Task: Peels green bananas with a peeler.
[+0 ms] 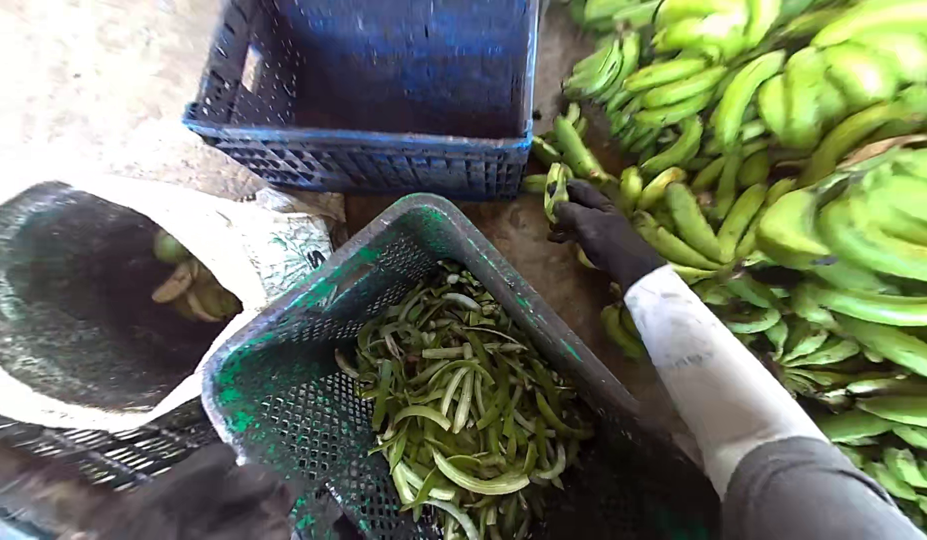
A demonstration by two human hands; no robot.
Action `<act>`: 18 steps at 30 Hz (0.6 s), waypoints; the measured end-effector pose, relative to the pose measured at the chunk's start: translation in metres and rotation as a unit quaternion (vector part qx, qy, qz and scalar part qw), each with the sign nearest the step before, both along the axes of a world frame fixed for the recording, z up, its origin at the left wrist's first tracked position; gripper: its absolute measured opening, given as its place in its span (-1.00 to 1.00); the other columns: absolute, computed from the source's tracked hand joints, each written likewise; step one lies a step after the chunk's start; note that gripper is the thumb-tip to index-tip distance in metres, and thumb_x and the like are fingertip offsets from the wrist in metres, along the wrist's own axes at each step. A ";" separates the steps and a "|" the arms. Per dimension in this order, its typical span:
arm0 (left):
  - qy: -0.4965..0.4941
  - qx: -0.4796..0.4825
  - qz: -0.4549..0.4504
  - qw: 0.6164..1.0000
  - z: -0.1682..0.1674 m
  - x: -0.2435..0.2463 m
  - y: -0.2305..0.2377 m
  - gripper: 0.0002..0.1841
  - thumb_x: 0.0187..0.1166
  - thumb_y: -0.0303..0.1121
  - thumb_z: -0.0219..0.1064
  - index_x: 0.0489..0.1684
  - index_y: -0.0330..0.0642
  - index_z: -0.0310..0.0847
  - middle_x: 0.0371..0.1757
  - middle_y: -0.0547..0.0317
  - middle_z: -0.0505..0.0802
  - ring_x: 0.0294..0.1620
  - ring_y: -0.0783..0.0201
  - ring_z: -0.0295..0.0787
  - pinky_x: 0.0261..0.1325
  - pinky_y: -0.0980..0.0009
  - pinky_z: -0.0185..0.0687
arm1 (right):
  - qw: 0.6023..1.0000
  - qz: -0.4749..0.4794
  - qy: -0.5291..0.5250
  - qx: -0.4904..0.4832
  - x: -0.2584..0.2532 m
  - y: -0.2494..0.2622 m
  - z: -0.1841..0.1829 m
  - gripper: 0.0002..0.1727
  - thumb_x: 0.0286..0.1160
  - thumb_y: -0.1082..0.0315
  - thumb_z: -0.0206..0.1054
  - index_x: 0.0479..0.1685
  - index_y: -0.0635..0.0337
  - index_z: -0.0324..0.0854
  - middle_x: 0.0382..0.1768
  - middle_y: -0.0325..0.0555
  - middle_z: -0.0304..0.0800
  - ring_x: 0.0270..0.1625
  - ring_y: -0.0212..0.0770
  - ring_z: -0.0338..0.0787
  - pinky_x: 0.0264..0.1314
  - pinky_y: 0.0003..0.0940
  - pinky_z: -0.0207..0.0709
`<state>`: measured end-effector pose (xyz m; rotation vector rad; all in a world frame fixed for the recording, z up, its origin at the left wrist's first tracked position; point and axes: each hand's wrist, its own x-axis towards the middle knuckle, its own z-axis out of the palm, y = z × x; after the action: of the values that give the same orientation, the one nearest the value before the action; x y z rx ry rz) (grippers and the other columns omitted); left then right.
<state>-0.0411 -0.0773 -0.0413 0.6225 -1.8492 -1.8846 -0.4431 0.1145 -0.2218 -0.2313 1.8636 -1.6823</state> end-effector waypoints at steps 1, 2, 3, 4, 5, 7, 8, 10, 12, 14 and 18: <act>-0.003 -0.004 -0.002 1.000 0.011 -0.010 0.010 -0.65 0.62 -0.34 0.39 0.34 -0.05 0.56 0.07 0.35 0.87 -0.09 0.39 0.82 -0.08 0.43 0.78 | 0.998 0.009 0.029 -0.052 0.007 0.013 0.042 -0.46 0.67 0.33 0.25 0.65 0.04 0.37 0.37 -0.06 0.64 0.18 -0.11 0.79 0.08 -0.09 0.80; -0.009 -0.019 0.000 1.000 0.019 -0.014 0.017 -0.66 0.64 -0.34 0.37 0.35 0.00 0.55 0.06 0.42 0.87 -0.14 0.44 0.82 -0.17 0.50 0.78 | 0.993 0.037 0.064 -0.097 0.015 0.029 0.085 -0.43 0.66 0.36 0.23 0.68 0.00 0.34 0.48 -0.11 0.56 0.28 -0.11 0.75 0.13 -0.06 0.80; -0.015 -0.042 0.002 0.999 0.022 -0.013 0.020 -0.67 0.66 -0.37 0.31 0.37 0.01 0.52 0.06 0.44 0.87 -0.19 0.46 0.82 -0.27 0.54 0.77 | 0.985 0.061 0.094 -0.131 0.024 0.045 0.126 -0.34 0.62 0.37 0.23 0.76 -0.08 0.25 0.61 -0.13 0.44 0.36 -0.04 0.71 0.11 0.03 0.81; -0.019 -0.062 0.002 0.998 0.025 -0.010 0.023 -0.66 0.70 -0.38 0.24 0.41 -0.03 0.43 0.07 0.43 0.85 -0.20 0.44 0.82 -0.31 0.53 0.77 | 0.978 0.072 0.112 -0.158 0.033 0.059 0.160 -0.25 0.57 0.31 0.21 0.82 -0.20 0.13 0.69 -0.19 0.32 0.37 -0.02 0.70 0.00 0.05 0.83; -0.025 -0.079 0.013 0.996 0.026 -0.006 0.025 -0.65 0.71 -0.38 0.20 0.44 -0.06 0.38 0.04 0.44 0.85 -0.25 0.45 0.82 -0.38 0.54 0.77 | 0.975 0.062 0.104 -0.185 0.039 0.069 0.182 -0.25 0.61 0.21 0.14 0.84 -0.34 0.01 0.69 -0.25 0.28 0.35 -0.02 0.70 -0.10 0.04 0.82; -0.023 -0.097 0.037 0.994 0.029 0.001 0.031 -0.62 0.72 -0.35 0.20 0.47 -0.15 0.36 -0.06 0.39 0.85 -0.32 0.43 0.81 -0.41 0.51 0.77 | 0.964 0.046 0.039 -0.258 0.049 0.078 0.190 -0.41 0.80 -0.14 -0.17 0.80 -0.40 0.00 0.54 -0.18 0.48 0.27 0.10 0.76 -0.16 0.19 0.80; -0.021 -0.104 0.047 0.993 0.031 0.003 0.035 -0.60 0.72 -0.31 0.22 0.46 -0.18 0.38 -0.11 0.36 0.84 -0.32 0.42 0.81 -0.39 0.51 0.78 | 0.961 0.053 -0.013 -0.272 0.059 0.074 0.186 -0.33 0.76 -0.30 -0.41 0.77 -0.34 0.09 0.45 -0.04 0.57 0.20 0.17 0.76 -0.16 0.25 0.74; 0.001 -0.115 0.041 0.992 0.032 0.009 0.042 -0.56 0.71 -0.13 0.27 0.43 -0.17 0.45 -0.13 0.35 0.83 -0.28 0.42 0.79 -0.26 0.47 0.79 | 0.959 0.090 -0.078 -0.256 0.098 0.056 0.180 -0.20 0.69 -0.42 -0.45 0.59 -0.20 0.39 0.21 0.00 0.78 -0.04 0.00 0.85 -0.26 -0.04 0.77; 0.028 -0.144 0.019 0.989 0.031 0.016 0.055 -0.47 0.73 0.08 0.19 0.41 -0.18 0.51 -0.19 0.37 0.82 -0.31 0.45 0.75 -0.27 0.48 0.74 | 0.954 0.135 -0.117 -0.241 0.146 0.039 0.187 -0.48 0.74 -0.13 -0.11 0.39 -0.08 0.52 -0.01 -0.06 0.84 -0.22 -0.17 0.86 -0.34 -0.31 0.78; 0.063 -0.191 -0.022 0.979 0.029 0.024 0.076 -0.39 0.80 0.14 0.03 0.38 -0.27 0.54 -0.17 0.28 0.81 -0.27 0.42 0.73 -0.17 0.39 0.75 | 0.954 0.116 -0.111 -0.253 0.192 0.029 0.197 -0.61 0.74 0.00 0.07 0.36 -0.05 0.50 -0.06 -0.12 0.83 -0.22 -0.28 0.83 -0.27 -0.41 0.75; 0.100 -0.292 -0.107 0.945 0.021 0.042 0.131 -0.35 0.79 0.16 -0.02 0.27 -0.32 0.65 -0.15 0.13 0.81 -0.21 0.43 0.72 -0.08 0.38 0.73 | 0.974 0.041 0.025 -0.222 0.259 0.037 0.224 -0.48 0.77 0.16 0.13 0.69 -0.28 0.26 0.12 -0.30 0.73 -0.04 -0.41 0.75 -0.03 -0.42 0.70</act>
<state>0.0012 0.0535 -0.0206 0.0291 -2.2492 -1.3316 -0.1842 0.1513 0.0023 -0.5279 1.4657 -2.0311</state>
